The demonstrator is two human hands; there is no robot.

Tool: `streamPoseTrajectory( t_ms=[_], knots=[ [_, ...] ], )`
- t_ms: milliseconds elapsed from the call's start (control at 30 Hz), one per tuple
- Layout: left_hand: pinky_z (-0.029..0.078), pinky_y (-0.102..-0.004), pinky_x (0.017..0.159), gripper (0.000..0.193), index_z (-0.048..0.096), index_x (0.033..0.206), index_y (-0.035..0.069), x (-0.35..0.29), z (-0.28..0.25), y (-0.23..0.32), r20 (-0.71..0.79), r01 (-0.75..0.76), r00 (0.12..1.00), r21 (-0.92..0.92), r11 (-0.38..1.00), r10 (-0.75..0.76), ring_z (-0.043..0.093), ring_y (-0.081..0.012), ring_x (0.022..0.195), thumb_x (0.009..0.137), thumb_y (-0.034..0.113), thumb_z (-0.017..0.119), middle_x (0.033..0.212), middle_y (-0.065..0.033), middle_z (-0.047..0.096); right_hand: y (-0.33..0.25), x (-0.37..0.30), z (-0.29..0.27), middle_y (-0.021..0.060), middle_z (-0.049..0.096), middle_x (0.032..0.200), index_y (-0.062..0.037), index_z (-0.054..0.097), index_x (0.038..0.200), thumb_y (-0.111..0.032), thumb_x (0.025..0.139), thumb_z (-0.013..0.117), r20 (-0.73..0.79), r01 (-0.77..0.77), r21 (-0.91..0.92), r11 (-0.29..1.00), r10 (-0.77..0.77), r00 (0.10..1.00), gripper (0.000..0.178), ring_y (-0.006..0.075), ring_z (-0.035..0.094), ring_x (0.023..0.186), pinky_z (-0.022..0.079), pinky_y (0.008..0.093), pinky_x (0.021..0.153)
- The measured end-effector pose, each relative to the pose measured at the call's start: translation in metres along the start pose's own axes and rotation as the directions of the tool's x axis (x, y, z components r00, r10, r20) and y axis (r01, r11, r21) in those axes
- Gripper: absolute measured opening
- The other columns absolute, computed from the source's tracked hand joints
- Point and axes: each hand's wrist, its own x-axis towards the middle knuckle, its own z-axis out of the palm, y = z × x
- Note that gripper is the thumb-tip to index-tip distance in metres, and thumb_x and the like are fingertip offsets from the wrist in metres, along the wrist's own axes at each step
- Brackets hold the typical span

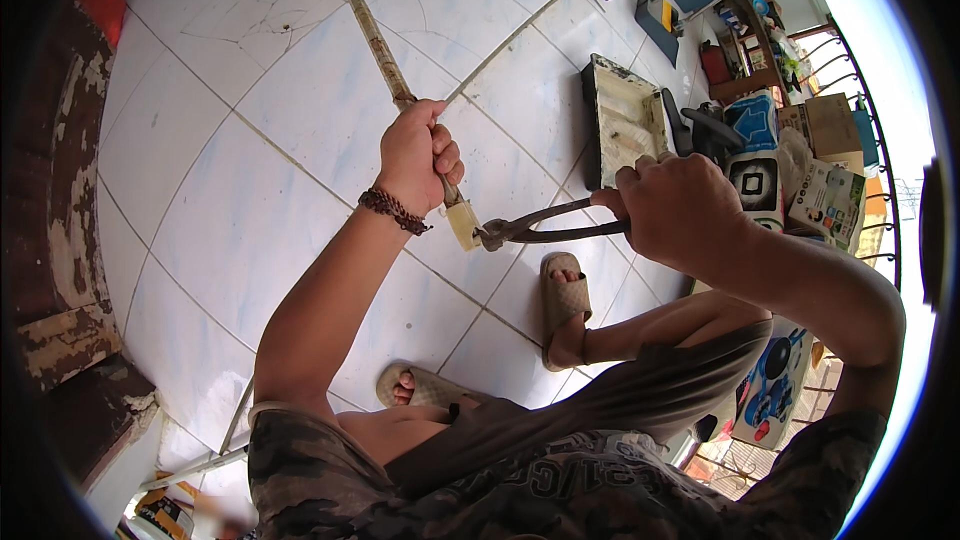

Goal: The person sits on a tiled floor and uses a metal file to shape a wooden stick. They then retrieve a metal strap and use pliers to attach it to the stick, followed by further filing of the joint.

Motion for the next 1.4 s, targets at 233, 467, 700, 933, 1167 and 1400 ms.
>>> streamPoseTrajectory(
  t_ms=[233, 467, 700, 933, 1167, 1400],
  knots=[
    [0.030, -0.0336, 0.036, 0.032, 0.035, 0.065, 0.015, -0.002, -0.024, 0.008, 0.159, 0.016, 0.987, -0.033, 0.999, -0.010, 0.031, -0.0145, 0.035, 0.093, 0.019, 0.051, 0.048, 0.0010, 0.033, 0.002, 0.020, 0.028, 0.0112, 0.066, 0.066, -0.0075, 0.066, 0.077, -0.022, 0.085, 0.064, -0.001, 0.034, 0.254, 0.967, -0.035, 0.999, 0.017, 0.0300, 0.066, 0.066, 0.053, 0.0425, 0.064],
    [0.031, -0.0328, 0.035, 0.044, 0.030, 0.054, 0.017, -0.002, -0.043, 0.012, 0.244, 0.103, 0.965, -0.018, 0.994, -0.096, 0.032, -0.0144, 0.034, 0.093, 0.022, 0.050, 0.046, 0.0017, 0.030, -0.019, 0.029, 0.114, 0.0099, 0.067, 0.068, -0.0069, 0.070, 0.088, -0.001, 0.066, 0.062, -0.177, 0.239, 0.560, 0.793, -0.167, 0.970, 0.024, 0.0295, 0.064, 0.060, 0.051, 0.0398, 0.057],
    [0.032, -0.0338, 0.036, 0.039, 0.033, 0.055, 0.016, -0.013, -0.059, 0.020, 0.287, 0.114, 0.953, -0.047, 0.992, -0.096, 0.034, -0.0150, 0.036, 0.087, 0.018, 0.055, 0.048, 0.0006, 0.033, -0.042, 0.053, 0.151, 0.0080, 0.067, 0.067, -0.0122, 0.071, 0.096, -0.003, 0.069, 0.059, -0.234, 0.342, 0.718, 0.606, -0.252, 0.939, 0.031, 0.0270, 0.067, 0.062, 0.054, 0.0367, 0.060],
    [0.032, -0.0336, 0.035, 0.033, 0.035, 0.056, 0.015, -0.024, -0.051, 0.028, 0.305, 0.064, 0.951, -0.071, 0.995, -0.039, 0.034, -0.0148, 0.036, 0.083, 0.013, 0.053, 0.048, 0.0004, 0.035, -0.047, 0.057, 0.156, 0.0094, 0.066, 0.066, -0.0073, 0.070, 0.094, -0.003, 0.079, 0.059, -0.051, 0.178, 0.882, 0.436, -0.287, 0.957, 0.019, 0.0241, 0.066, 0.059, 0.053, 0.0363, 0.061],
    [0.032, -0.0332, 0.034, 0.029, 0.036, 0.058, 0.014, -0.030, -0.046, 0.032, 0.307, 0.067, 0.951, -0.090, 0.994, -0.037, 0.035, -0.0145, 0.037, 0.083, 0.012, 0.051, 0.049, 0.0005, 0.036, -0.072, 0.047, 0.154, 0.0063, 0.064, 0.064, -0.0039, 0.070, 0.080, -0.022, 0.094, 0.060, -0.107, 0.171, 0.973, 0.155, -0.352, 0.930, 0.025, 0.0158, 0.057, 0.056, 0.048, 0.0320, 0.060],
    [0.030, -0.0326, 0.034, 0.028, 0.037, 0.059, 0.014, -0.029, -0.045, 0.034, 0.328, 0.043, 0.945, -0.092, 0.995, -0.011, 0.034, -0.0139, 0.036, 0.083, 0.011, 0.051, 0.048, 0.0014, 0.036, -0.105, 0.017, 0.150, 0.0045, 0.058, 0.065, -0.0010, 0.063, 0.079, -0.041, 0.100, 0.050, 0.191, -0.325, 0.929, -0.180, -0.518, 0.834, 0.047, 0.0124, 0.057, 0.055, 0.046, 0.0274, 0.050]
  ],
)
